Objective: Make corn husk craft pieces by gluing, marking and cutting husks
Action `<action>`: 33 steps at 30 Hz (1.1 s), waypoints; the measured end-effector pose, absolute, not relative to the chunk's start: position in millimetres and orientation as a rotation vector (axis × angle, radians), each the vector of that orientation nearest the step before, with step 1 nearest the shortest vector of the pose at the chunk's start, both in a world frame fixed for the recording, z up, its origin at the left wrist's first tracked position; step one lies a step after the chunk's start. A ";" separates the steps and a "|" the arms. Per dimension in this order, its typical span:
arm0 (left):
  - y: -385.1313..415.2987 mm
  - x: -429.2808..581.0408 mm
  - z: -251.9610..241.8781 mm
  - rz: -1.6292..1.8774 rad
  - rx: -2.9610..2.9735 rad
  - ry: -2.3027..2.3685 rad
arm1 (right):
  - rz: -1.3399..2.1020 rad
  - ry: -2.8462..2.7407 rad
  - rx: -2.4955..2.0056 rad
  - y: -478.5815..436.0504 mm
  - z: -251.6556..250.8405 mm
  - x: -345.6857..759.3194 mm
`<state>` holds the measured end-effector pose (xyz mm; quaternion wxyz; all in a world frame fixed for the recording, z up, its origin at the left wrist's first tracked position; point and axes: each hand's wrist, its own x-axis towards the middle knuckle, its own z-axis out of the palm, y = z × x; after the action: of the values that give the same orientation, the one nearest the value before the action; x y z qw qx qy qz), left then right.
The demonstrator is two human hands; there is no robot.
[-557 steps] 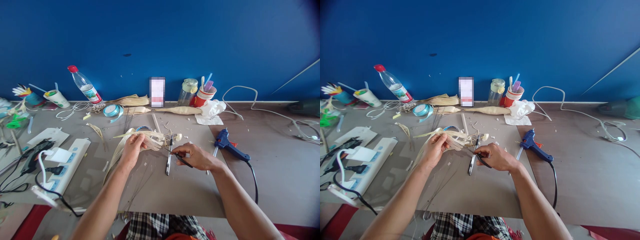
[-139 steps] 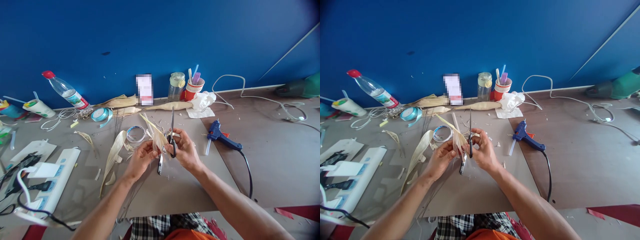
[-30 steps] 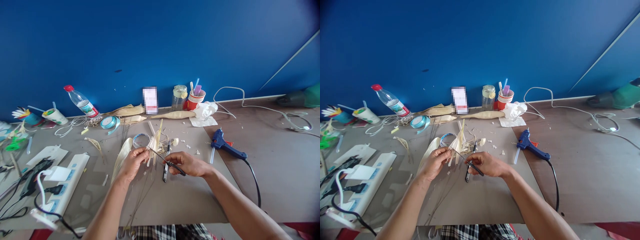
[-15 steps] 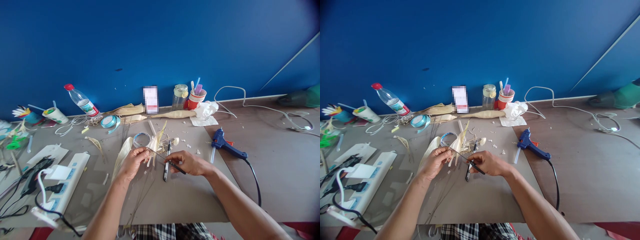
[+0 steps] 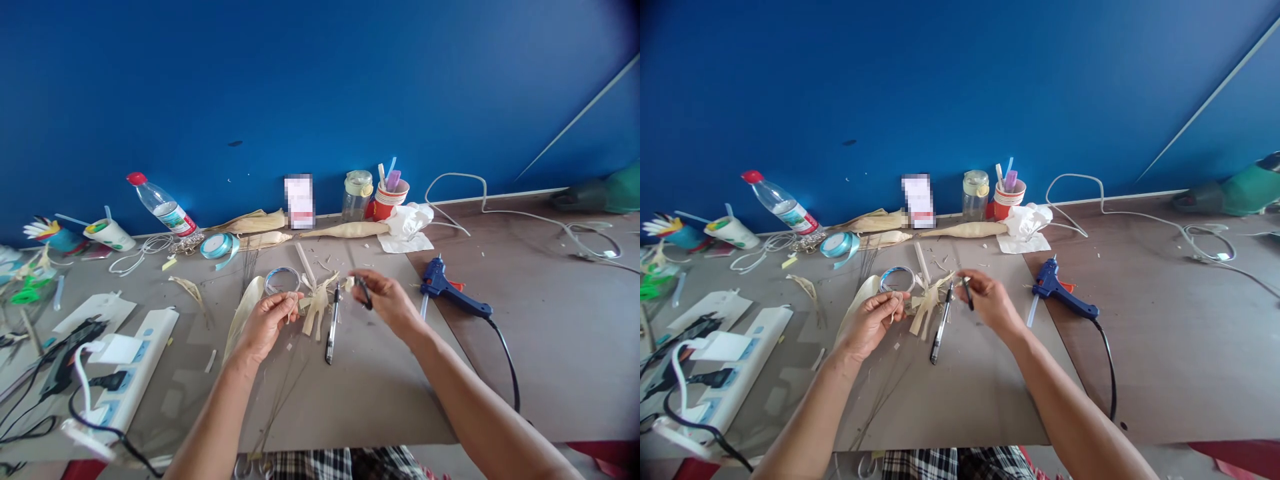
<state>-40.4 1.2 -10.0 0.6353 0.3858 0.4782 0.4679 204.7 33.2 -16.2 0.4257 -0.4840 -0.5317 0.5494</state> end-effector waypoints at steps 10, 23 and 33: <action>1.3 -38.1 -7.0 1.095 0.843 1.015 | 0.789 -1.636 -1.715 42.1 -20.1 215.6; -1.7 -32.5 -10.8 1.095 0.847 0.968 | 0.076 -2.159 -2.071 35.2 -19.3 210.9; -2.8 -28.4 -6.0 1.098 0.854 0.974 | 0.170 -2.094 -2.012 45.2 -22.4 212.6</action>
<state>-28.4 -2.8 -6.0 0.6609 0.3774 0.4304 0.4854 212.6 45.2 -22.4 0.1161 -0.6871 -0.7149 0.0579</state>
